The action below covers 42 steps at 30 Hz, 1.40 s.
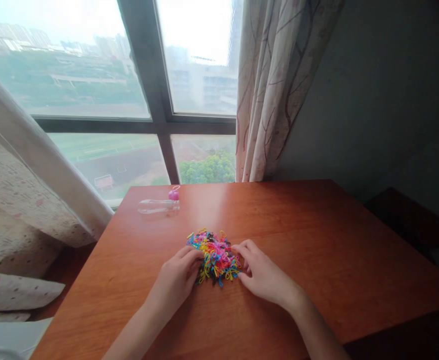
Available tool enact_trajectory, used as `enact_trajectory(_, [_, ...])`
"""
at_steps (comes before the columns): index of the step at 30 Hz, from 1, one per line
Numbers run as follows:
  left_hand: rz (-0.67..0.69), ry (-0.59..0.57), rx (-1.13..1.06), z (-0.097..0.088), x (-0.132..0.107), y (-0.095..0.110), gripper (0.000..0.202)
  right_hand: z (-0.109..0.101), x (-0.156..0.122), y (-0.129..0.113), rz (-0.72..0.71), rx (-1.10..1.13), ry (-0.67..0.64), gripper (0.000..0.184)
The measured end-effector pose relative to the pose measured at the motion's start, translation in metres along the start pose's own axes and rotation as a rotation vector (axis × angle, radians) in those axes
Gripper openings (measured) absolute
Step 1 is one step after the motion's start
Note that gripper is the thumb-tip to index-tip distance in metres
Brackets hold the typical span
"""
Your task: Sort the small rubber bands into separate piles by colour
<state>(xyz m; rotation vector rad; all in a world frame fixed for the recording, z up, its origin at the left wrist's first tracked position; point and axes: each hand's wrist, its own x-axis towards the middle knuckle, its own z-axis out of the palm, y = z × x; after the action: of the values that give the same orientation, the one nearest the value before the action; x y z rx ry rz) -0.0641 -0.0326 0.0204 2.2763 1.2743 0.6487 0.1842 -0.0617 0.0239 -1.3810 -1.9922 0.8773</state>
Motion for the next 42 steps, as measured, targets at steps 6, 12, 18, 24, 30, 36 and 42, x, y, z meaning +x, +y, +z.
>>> enact_trajectory(6, [-0.083, -0.036, 0.103, -0.027, -0.02, -0.016, 0.019, 0.014, 0.022, -0.005, -0.061, -0.039, 0.047, 0.043])
enact_trajectory(12, [-0.095, -0.223, 0.147, -0.043, -0.039, -0.013, 0.016, 0.023, 0.045, -0.017, -0.144, -0.034, 0.093, 0.035])
enact_trajectory(18, [-0.076, -0.224, 0.129, -0.029, -0.032, -0.009, 0.015, 0.03, 0.059, -0.04, -0.275, -0.012, 0.03, 0.039])
enact_trajectory(24, [-0.161, -0.086, 0.296, -0.023, -0.031, -0.015, 0.018, 0.018, 0.052, -0.038, -0.308, 0.07, -0.019, 0.047])
enact_trajectory(30, [-0.128, 0.087, 0.386, -0.021, -0.03, -0.028, 0.068, 0.002, 0.028, -0.022, -0.114, 0.025, -0.007, 0.045])
enact_trajectory(36, [-0.03, 0.05, 0.354, -0.019, -0.008, -0.04, 0.086, 0.001, 0.003, -0.015, 0.155, -0.217, -0.069, 0.065])
enact_trajectory(42, [-0.006, -0.007, 0.218, -0.011, 0.009, -0.032, 0.07, 0.013, 0.018, -0.018, 0.134, -0.256, -0.083, 0.031])
